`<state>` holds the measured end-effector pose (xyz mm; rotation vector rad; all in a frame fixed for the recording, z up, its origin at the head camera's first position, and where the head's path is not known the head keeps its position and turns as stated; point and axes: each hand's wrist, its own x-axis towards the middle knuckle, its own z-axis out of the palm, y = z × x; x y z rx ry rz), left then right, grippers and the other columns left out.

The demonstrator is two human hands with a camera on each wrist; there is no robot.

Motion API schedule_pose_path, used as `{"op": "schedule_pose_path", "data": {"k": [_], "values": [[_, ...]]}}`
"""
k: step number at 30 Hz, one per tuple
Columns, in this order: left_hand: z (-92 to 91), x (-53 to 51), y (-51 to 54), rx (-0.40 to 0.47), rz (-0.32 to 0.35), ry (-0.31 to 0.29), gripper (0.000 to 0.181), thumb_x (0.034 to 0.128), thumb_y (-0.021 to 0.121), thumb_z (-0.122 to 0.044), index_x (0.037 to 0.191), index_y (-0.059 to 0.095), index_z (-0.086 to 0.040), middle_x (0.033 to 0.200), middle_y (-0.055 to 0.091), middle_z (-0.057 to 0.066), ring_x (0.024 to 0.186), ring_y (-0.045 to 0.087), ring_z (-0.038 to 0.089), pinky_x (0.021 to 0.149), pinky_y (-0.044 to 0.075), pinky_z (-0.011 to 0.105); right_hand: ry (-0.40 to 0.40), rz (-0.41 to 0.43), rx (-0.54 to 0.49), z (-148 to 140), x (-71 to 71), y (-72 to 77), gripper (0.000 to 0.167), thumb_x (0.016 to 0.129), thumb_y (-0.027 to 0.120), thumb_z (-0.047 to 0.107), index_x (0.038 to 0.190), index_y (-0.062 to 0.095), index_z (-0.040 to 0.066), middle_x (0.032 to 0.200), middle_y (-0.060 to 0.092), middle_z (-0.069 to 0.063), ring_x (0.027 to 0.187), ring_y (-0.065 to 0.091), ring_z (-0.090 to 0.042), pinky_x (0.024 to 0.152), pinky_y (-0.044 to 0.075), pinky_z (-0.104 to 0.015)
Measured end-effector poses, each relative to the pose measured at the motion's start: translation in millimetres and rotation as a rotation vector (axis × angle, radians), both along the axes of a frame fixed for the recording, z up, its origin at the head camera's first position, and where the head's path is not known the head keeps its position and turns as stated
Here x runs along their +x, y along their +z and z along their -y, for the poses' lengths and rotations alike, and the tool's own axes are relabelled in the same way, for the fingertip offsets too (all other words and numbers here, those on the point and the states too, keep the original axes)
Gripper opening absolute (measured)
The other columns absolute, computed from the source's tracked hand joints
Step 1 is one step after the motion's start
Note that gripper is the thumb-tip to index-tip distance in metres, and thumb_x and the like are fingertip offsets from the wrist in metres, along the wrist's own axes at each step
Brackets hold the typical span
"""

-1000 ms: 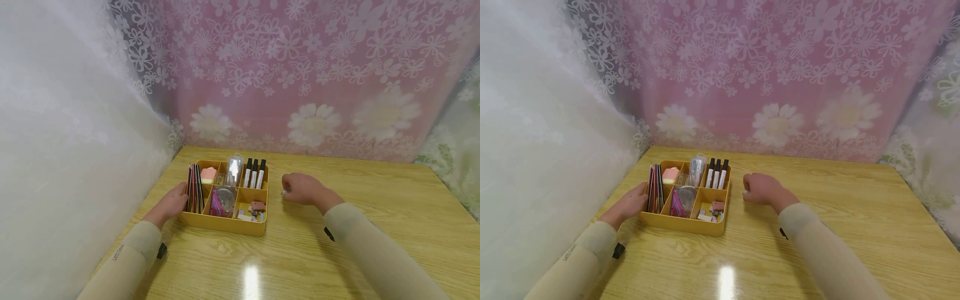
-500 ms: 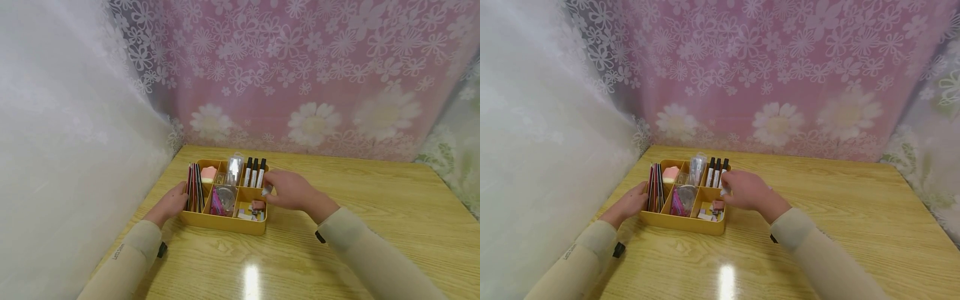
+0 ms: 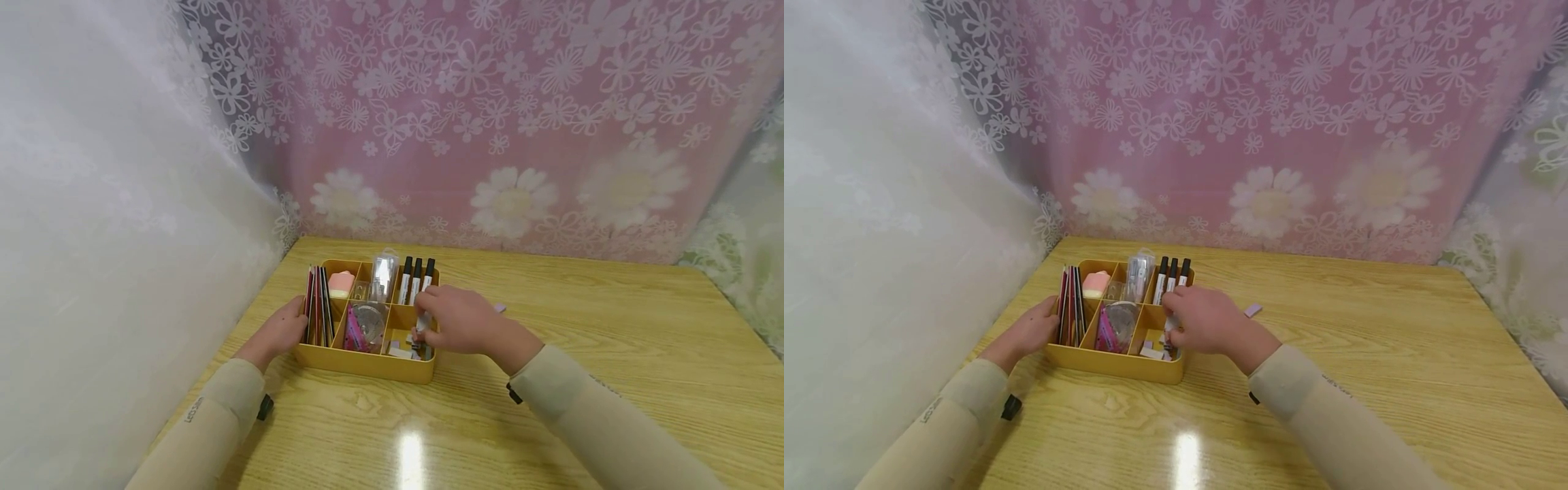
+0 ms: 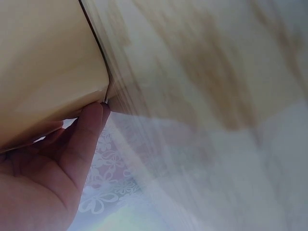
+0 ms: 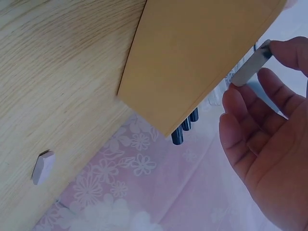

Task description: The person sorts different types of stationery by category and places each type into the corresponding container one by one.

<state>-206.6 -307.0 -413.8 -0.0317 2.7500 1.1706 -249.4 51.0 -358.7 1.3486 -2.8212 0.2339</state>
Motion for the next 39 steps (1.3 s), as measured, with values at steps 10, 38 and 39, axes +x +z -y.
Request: {"op": "schedule_pose_path", "data": {"k": [10,38,39], "values": [[-0.1,-0.4,0.4,-0.002,-0.001,-0.004,0.051,0.1076,0.026,-0.014,0.156,0.027,0.001,0.155,0.037,0.025,0.144,0.031,0.041,0.117,0.024,0.059,-0.002,0.018,0.000,-3,-2.0,-2.0,0.020,0.094,0.066,0.029,0.110,0.065,0.017,0.103,0.060,0.002,0.075,0.051,-0.012,0.060,0.046,-0.032],[-1.6,-1.3,0.8,-0.018,0.009,0.010,0.051,0.1078,0.026,-0.014,0.156,0.025,0.003,0.155,0.037,0.026,0.144,0.032,0.042,0.117,0.025,0.059,-0.181,0.144,0.029,-68,-63.0,-15.8,0.020,0.098,0.055,0.017,0.115,0.061,0.008,0.111,0.060,-0.008,0.077,0.055,-0.018,0.070,0.050,-0.041],[-1.5,-1.4,1.0,-0.016,0.009,0.013,0.051,0.1077,0.026,-0.014,0.156,0.025,0.003,0.154,0.037,0.026,0.144,0.032,0.041,0.117,0.025,0.059,-0.187,0.153,0.031,-72,-65.8,-18.3,0.021,0.098,0.054,0.017,0.116,0.061,0.007,0.112,0.060,-0.008,0.078,0.055,-0.018,0.071,0.050,-0.041]]}}
